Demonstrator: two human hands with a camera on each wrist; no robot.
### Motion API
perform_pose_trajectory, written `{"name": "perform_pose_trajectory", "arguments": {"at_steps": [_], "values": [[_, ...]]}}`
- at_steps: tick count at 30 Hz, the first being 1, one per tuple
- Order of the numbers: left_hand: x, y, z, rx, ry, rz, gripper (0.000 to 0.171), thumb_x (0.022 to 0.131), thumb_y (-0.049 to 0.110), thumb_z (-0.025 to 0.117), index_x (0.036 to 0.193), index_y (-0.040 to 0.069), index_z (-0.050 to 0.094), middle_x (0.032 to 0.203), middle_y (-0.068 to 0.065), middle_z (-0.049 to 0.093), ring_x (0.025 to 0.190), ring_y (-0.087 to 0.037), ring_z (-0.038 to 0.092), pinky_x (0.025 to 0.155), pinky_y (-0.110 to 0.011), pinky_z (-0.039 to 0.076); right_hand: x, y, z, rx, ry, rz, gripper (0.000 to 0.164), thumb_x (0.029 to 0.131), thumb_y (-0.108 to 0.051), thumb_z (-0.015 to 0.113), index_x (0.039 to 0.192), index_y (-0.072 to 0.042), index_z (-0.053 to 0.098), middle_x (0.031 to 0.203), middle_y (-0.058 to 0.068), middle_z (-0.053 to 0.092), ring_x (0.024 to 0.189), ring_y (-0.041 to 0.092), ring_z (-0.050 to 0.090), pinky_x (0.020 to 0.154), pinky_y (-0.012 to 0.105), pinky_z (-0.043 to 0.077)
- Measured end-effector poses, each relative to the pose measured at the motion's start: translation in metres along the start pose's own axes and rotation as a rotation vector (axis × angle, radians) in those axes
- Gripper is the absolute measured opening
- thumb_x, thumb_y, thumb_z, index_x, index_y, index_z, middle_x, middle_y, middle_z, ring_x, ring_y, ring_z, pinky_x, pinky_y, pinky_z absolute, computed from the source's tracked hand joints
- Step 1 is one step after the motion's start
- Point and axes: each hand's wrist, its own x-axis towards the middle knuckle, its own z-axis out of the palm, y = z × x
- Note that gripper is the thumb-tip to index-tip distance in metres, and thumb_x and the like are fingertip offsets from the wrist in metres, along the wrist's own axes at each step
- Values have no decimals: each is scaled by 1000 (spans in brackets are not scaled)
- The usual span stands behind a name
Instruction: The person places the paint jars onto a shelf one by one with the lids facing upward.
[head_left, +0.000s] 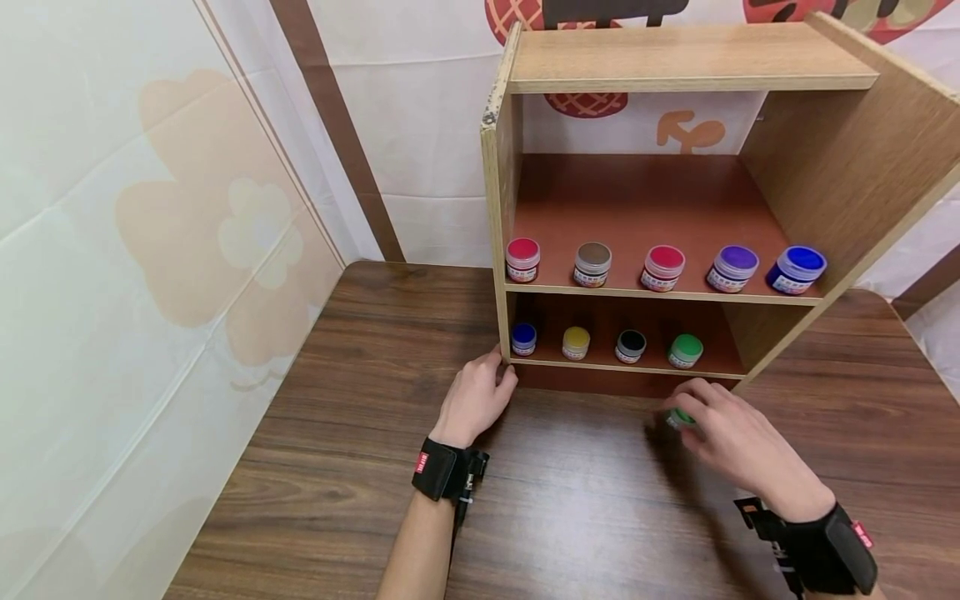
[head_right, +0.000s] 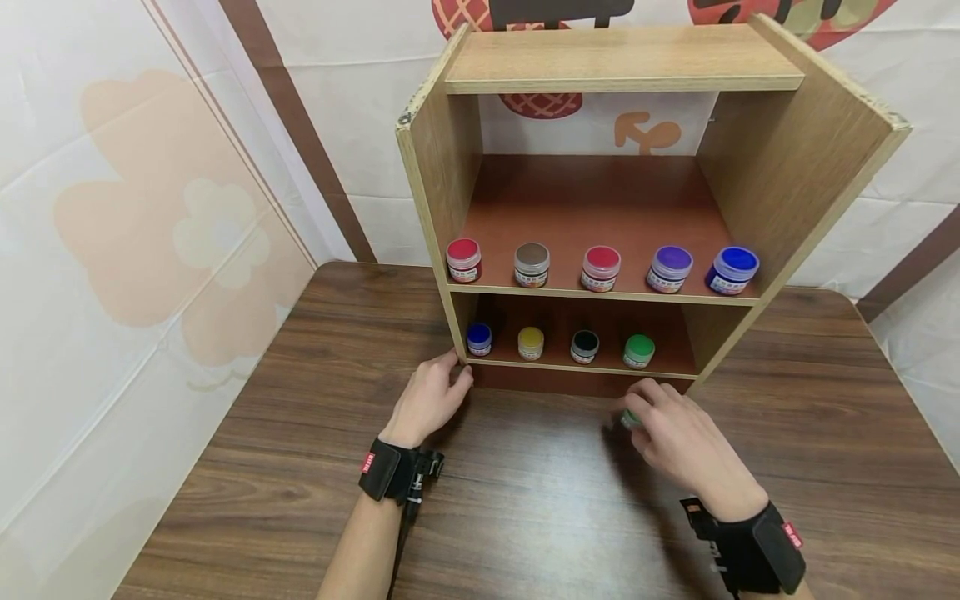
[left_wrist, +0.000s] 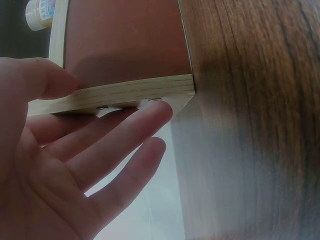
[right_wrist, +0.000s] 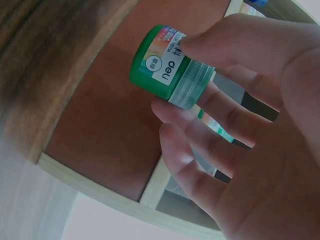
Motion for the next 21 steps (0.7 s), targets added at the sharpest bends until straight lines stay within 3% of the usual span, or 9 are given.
{"name": "perform_pose_trajectory", "arguments": {"at_steps": [12, 21], "values": [[0, 0, -1, -2, 0, -5, 32, 95, 17, 53, 121, 2, 63, 75, 0, 61, 52, -7, 46, 44, -22, 34, -5, 9, -19, -15, 110, -26, 38, 68, -3, 79, 103, -11, 68, 103, 4, 60, 84, 20, 60, 66, 40, 49], [0, 0, 0, -5, 3, 0, 34, 95, 17, 53, 124, 2, 62, 78, -2, 64, 52, -7, 46, 45, -22, 35, -9, 20, -35, -30, 135, 26, 43, 66, -8, 83, 106, -10, 67, 105, 6, 60, 86, 21, 59, 67, 44, 51]]}}
